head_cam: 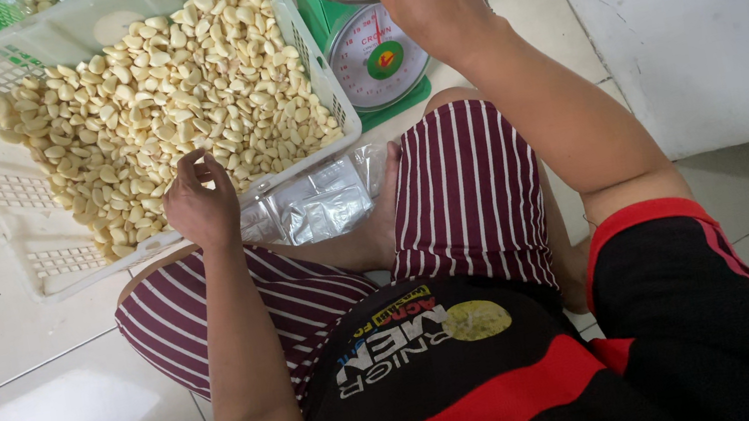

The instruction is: The person puts peeled garlic cloves from a crate into small plastic bags and weighs the bags on a scale.

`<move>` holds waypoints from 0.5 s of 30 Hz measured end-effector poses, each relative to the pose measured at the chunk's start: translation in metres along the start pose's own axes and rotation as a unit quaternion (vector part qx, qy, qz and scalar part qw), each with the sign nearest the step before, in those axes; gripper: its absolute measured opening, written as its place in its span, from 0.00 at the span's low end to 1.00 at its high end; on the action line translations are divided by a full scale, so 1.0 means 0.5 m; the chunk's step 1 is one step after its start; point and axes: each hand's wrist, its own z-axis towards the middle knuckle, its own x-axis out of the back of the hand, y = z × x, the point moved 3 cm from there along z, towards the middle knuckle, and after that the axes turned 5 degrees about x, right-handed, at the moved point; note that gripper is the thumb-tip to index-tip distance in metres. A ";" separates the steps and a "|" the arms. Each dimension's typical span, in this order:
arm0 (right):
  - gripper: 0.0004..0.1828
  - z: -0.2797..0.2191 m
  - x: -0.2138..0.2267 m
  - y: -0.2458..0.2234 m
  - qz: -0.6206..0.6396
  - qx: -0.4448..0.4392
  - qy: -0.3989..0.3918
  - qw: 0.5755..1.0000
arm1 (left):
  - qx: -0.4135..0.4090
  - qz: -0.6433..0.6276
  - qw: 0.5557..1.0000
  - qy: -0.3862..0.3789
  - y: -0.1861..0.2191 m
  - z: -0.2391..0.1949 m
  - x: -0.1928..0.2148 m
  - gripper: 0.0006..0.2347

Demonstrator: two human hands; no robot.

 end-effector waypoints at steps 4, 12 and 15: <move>0.14 -0.007 -0.019 0.029 -0.052 0.037 -0.008 0.998 | 0.015 0.004 1.000 -0.013 -0.005 -0.003 -0.004 0.03; 0.19 -0.023 -0.082 0.089 0.107 -0.175 -0.169 0.964 | -0.004 0.005 1.000 0.006 0.009 0.003 0.009 0.06; 0.27 -0.005 -0.060 0.074 0.062 -0.155 -0.309 0.936 | -0.004 0.008 1.000 0.005 0.013 0.006 0.013 0.06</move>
